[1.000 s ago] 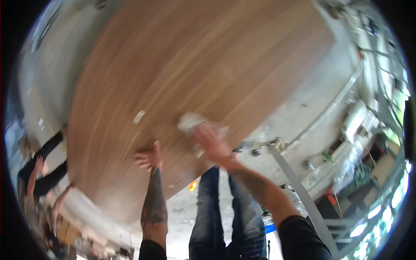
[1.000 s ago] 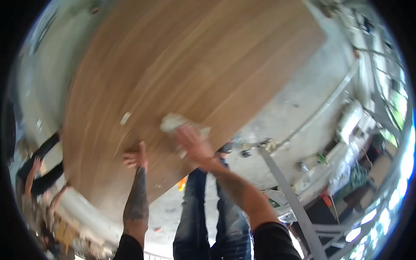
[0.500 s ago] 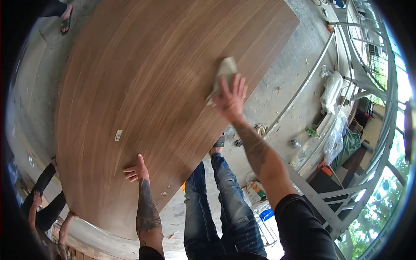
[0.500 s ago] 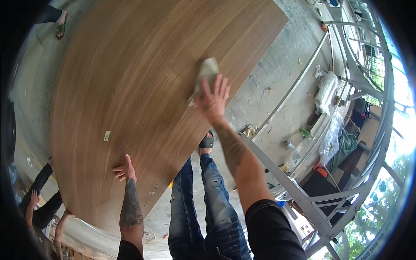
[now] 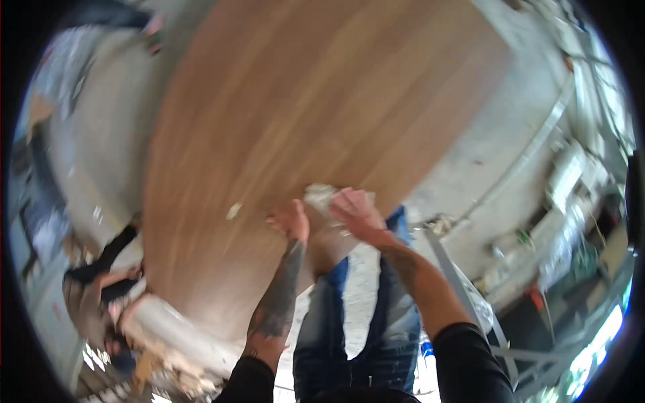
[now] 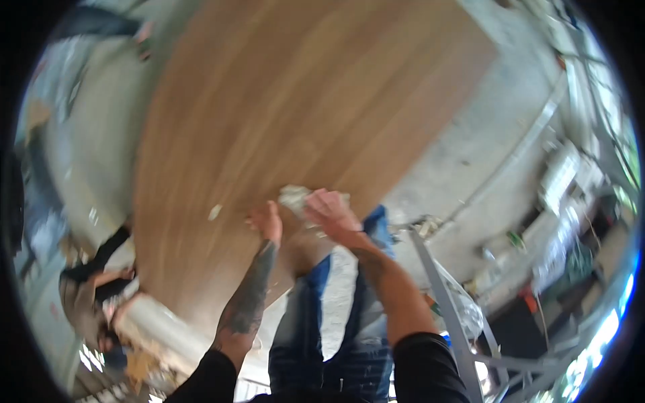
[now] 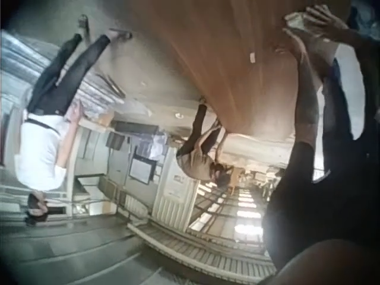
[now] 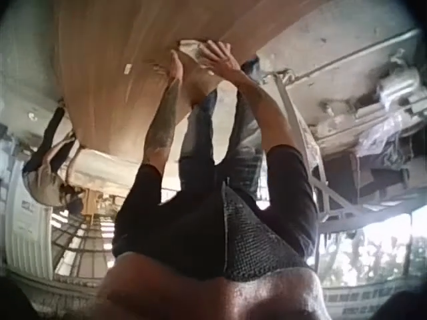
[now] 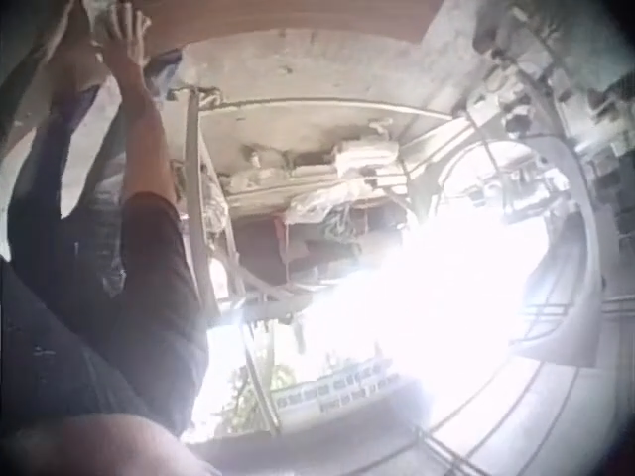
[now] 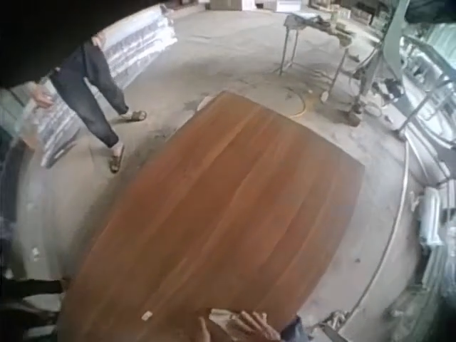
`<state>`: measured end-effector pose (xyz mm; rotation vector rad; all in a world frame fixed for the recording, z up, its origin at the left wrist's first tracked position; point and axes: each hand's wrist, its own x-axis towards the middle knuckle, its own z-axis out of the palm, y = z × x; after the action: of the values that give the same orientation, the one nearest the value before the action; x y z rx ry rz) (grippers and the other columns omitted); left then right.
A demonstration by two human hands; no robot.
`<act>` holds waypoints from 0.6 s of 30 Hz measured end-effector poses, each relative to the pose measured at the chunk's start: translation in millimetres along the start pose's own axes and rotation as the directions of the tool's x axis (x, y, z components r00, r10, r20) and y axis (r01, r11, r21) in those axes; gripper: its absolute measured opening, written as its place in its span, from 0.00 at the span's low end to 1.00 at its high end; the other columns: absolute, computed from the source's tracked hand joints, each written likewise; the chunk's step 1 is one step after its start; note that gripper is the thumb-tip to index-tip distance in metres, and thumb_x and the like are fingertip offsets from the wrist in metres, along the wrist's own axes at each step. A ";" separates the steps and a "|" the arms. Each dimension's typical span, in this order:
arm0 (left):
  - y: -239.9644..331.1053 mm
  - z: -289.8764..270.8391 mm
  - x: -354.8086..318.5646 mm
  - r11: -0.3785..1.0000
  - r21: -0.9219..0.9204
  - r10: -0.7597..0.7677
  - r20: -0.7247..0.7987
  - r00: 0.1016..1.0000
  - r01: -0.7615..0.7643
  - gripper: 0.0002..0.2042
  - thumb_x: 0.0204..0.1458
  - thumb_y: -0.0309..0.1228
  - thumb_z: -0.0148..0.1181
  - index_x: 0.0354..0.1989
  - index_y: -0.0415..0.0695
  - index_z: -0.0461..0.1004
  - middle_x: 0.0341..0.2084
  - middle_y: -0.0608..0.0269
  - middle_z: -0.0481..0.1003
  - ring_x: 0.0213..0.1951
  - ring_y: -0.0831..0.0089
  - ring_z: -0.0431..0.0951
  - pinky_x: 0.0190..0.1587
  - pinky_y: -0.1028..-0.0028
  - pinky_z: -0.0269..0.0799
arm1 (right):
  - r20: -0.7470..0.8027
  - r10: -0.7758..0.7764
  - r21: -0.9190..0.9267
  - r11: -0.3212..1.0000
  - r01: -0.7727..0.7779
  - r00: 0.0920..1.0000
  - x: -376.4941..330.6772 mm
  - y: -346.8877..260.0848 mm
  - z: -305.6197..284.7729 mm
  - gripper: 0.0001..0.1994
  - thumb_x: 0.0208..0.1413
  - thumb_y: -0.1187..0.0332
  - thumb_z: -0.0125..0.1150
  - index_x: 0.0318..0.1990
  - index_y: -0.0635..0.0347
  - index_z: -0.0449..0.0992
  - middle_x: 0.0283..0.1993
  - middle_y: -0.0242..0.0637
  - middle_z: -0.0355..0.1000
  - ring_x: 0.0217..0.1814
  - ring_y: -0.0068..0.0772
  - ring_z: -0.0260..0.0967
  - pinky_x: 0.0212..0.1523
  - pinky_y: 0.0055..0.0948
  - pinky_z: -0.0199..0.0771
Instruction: Cleaning and polishing a large wooden table surface using a spray and a cloth in a workshop setting.
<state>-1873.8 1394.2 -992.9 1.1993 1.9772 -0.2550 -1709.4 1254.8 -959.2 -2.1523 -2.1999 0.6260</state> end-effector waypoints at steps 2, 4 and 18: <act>50.2 -44.5 7.3 0.994 0.103 -0.026 -0.100 0.995 0.036 0.56 0.47 0.67 0.52 0.70 0.32 0.38 0.68 0.26 0.32 0.69 0.32 0.31 0.68 0.44 0.38 | -0.138 -0.113 0.273 0.951 0.148 0.984 44.6 -28.1 -29.2 0.26 0.49 0.60 0.55 0.60 0.43 0.69 0.72 0.31 0.53 0.75 0.45 0.45 0.71 0.51 0.48; 110.8 -30.8 4.7 0.983 0.165 -0.074 -0.068 0.995 0.084 0.62 0.40 0.77 0.45 0.70 0.33 0.37 0.67 0.23 0.34 0.68 0.30 0.34 0.67 0.45 0.40 | -0.243 -0.239 0.238 0.925 0.297 0.940 57.2 4.0 -31.4 0.27 0.49 0.60 0.55 0.61 0.41 0.67 0.72 0.28 0.53 0.75 0.43 0.44 0.73 0.49 0.46; 182.8 -17.2 12.6 0.916 0.144 -0.361 -0.116 0.925 0.376 0.69 0.37 0.80 0.45 0.67 0.31 0.19 0.71 0.39 0.30 0.71 0.40 0.30 0.70 0.49 0.32 | -0.536 0.593 0.115 0.757 -0.643 0.602 27.9 543.4 -153.7 0.30 0.55 0.67 0.51 0.68 0.46 0.58 0.72 0.48 0.50 0.75 0.55 0.44 0.71 0.50 0.44</act>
<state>-1736.2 1508.9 -950.5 0.9378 2.2908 -0.5753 -1147.4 1314.2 -977.3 -2.6948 -1.1772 -0.1375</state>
